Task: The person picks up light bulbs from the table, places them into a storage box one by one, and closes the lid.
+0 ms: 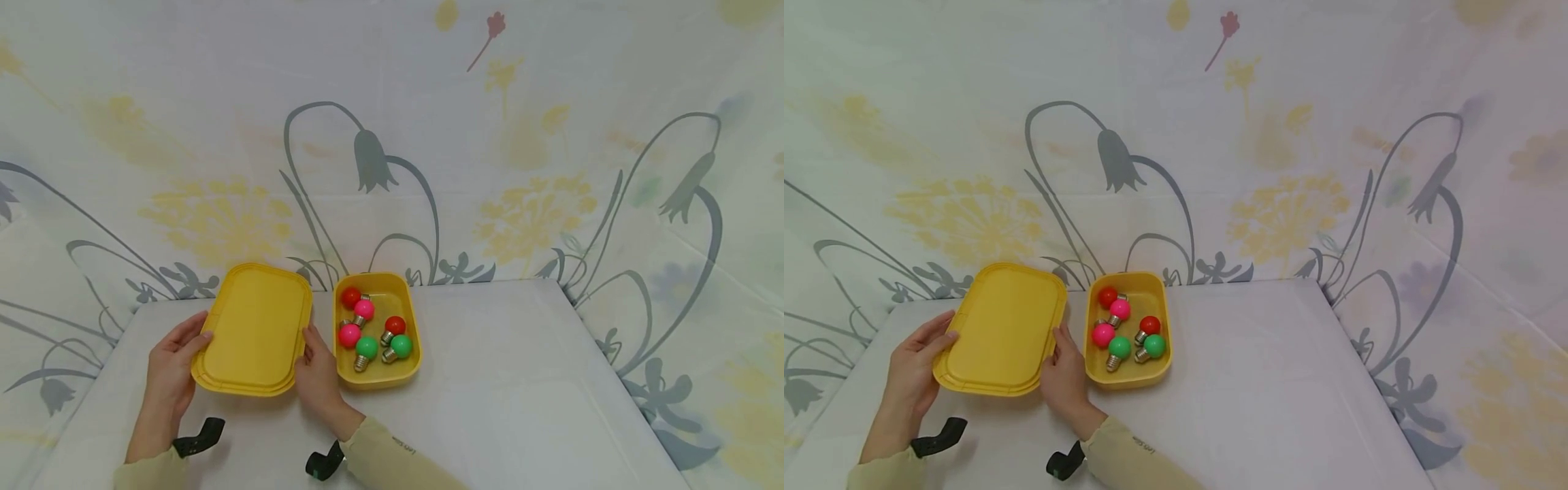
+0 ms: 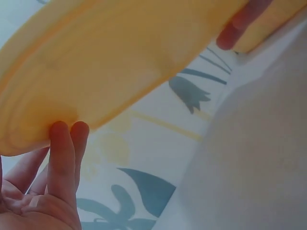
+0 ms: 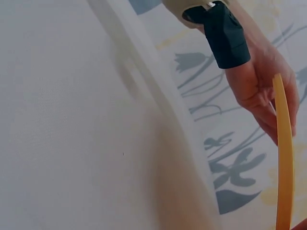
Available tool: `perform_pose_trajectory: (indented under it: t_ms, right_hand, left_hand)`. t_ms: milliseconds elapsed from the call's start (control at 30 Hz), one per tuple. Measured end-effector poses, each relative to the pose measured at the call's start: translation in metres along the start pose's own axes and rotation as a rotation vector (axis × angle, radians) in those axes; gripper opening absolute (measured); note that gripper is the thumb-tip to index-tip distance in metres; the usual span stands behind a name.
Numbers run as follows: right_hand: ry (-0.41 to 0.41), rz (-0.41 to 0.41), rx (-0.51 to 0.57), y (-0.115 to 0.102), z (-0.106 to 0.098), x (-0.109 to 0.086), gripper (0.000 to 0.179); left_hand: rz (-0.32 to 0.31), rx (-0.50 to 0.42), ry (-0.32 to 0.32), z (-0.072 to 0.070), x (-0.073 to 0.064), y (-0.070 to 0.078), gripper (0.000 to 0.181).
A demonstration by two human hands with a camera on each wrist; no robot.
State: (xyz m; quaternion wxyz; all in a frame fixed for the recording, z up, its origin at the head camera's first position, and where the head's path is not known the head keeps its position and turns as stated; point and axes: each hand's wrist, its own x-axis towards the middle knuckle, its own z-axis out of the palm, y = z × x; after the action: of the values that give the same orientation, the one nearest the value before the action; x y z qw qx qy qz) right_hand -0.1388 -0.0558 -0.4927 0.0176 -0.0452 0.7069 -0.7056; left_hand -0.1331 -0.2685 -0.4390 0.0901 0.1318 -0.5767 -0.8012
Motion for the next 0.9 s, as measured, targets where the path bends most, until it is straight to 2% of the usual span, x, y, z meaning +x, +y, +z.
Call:
perform_pose_trajectory:
  t_ms: [233, 600, 767, 900]
  right_hand:
    - [-0.026, -0.099, 0.019, -0.011, -0.009, 0.005, 0.052]
    - [-0.025, -0.122, -0.028, -0.016, -0.03, 0.005, 0.051]
    - [-0.02, -0.132, -0.048, -0.019, -0.035, 0.006, 0.05]
    - [-0.024, -0.125, -0.091, -0.021, -0.035, 0.006, 0.05]
  left_hand:
    - [0.051, -0.01, -0.008, 0.002, 0.0, -0.001, 0.052]
    - [0.034, 0.032, 0.015, 0.007, -0.002, -0.012, 0.045]
    - [0.058, -0.025, -0.028, 0.005, -0.006, -0.015, 0.04]
    - [0.108, -0.107, -0.102, 0.005, -0.011, -0.014, 0.038]
